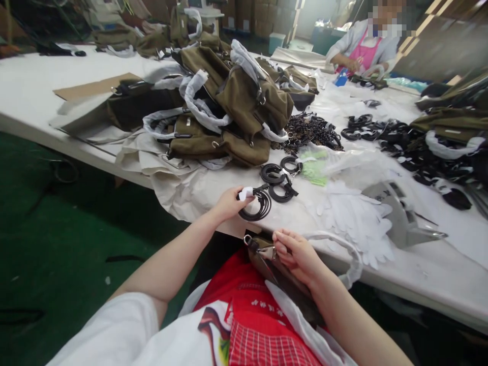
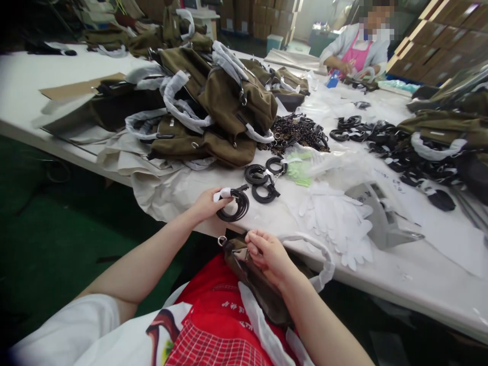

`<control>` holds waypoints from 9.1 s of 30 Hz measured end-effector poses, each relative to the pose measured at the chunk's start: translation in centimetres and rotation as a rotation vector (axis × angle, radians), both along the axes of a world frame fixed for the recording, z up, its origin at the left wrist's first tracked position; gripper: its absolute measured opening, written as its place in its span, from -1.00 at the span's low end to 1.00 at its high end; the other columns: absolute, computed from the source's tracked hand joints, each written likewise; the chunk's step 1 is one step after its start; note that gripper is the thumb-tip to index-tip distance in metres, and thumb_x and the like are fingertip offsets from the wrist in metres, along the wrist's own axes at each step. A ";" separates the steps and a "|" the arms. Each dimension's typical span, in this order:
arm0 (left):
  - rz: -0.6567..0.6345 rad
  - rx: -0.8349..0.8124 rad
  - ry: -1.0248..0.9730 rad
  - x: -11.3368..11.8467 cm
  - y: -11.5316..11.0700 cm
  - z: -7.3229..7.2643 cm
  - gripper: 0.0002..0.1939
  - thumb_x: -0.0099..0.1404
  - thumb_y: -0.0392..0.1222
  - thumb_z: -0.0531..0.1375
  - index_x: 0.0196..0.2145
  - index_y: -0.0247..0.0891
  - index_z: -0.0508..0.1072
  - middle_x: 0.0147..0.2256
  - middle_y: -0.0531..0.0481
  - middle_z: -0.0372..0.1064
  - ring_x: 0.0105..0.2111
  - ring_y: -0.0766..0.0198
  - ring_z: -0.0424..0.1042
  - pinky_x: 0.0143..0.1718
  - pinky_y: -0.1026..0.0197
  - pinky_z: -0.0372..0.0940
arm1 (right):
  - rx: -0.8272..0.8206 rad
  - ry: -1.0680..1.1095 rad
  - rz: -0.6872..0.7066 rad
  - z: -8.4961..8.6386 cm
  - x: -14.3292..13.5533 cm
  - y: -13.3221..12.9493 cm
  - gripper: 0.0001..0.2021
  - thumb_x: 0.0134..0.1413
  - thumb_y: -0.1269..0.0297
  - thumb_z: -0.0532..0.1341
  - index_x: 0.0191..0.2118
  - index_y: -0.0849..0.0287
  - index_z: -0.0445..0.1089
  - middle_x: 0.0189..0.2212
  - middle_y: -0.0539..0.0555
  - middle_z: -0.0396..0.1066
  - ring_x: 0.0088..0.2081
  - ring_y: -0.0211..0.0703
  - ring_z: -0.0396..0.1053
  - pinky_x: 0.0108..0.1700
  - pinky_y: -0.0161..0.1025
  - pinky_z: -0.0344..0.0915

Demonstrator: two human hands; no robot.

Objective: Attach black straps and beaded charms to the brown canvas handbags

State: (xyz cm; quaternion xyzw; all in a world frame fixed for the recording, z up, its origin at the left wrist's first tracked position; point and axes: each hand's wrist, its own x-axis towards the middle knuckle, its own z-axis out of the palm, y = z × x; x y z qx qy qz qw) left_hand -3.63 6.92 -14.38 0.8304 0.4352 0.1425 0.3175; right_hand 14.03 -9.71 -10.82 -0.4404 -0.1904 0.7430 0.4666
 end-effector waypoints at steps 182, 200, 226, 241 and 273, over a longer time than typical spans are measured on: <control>0.010 -0.889 -0.907 8.1 -10.1 5.2 -0.86 0.22 -0.25 0.18 -0.25 -0.32 0.34 -0.60 0.20 0.20 -0.63 0.49 0.12 -0.57 0.38 0.00 | 0.573 -1.158 -0.493 -0.3 2.1 -1.0 -0.85 0.16 0.25 0.21 -0.39 0.15 0.44 -0.42 0.01 0.41 -0.34 -0.17 0.33 -0.23 -0.22 0.27; 0.029 -0.958 -0.910 8.3 -10.1 4.6 -0.79 0.17 -0.23 0.22 -0.23 -0.34 0.35 -0.65 0.25 0.13 -0.66 0.49 0.14 -0.61 0.42 -0.01 | 0.462 -0.978 -0.476 -0.8 1.9 -0.9 -0.81 0.14 0.16 0.23 -0.38 0.16 0.41 -0.49 -0.03 0.37 -0.42 -0.22 0.31 -0.31 -0.27 0.26; 0.105 -0.738 -0.883 8.9 -11.0 4.6 -0.85 0.25 -0.31 0.08 -0.20 -0.31 0.31 -0.61 0.21 0.11 -0.62 0.42 0.18 -0.55 0.35 0.16 | 0.295 -0.845 -0.616 -1.2 0.7 -0.9 -0.74 0.12 0.07 0.24 -0.36 0.19 0.43 -0.51 -0.01 0.42 -0.49 -0.24 0.32 -0.40 -0.29 0.25; 0.085 -0.940 -0.925 8.9 -10.5 5.0 -0.86 0.24 -0.29 0.11 -0.22 -0.29 0.29 -0.63 0.23 0.16 -0.65 0.45 0.23 -0.55 0.38 0.17 | 0.388 -0.833 -0.508 -0.9 1.7 -1.0 -0.78 0.16 0.13 0.22 -0.36 0.19 0.43 -0.56 -0.05 0.39 -0.54 -0.27 0.29 -0.43 -0.30 0.26; 0.102 -0.694 -0.816 8.4 -11.2 4.8 -0.84 0.26 -0.25 0.09 -0.17 -0.27 0.28 -0.59 0.19 0.18 -0.60 0.39 0.23 -0.56 0.36 0.19 | 0.277 -0.817 -0.600 -0.6 -0.1 -2.2 -0.78 0.12 0.15 0.26 -0.26 0.20 0.53 -0.43 0.03 0.52 -0.43 -0.22 0.41 -0.35 -0.28 0.36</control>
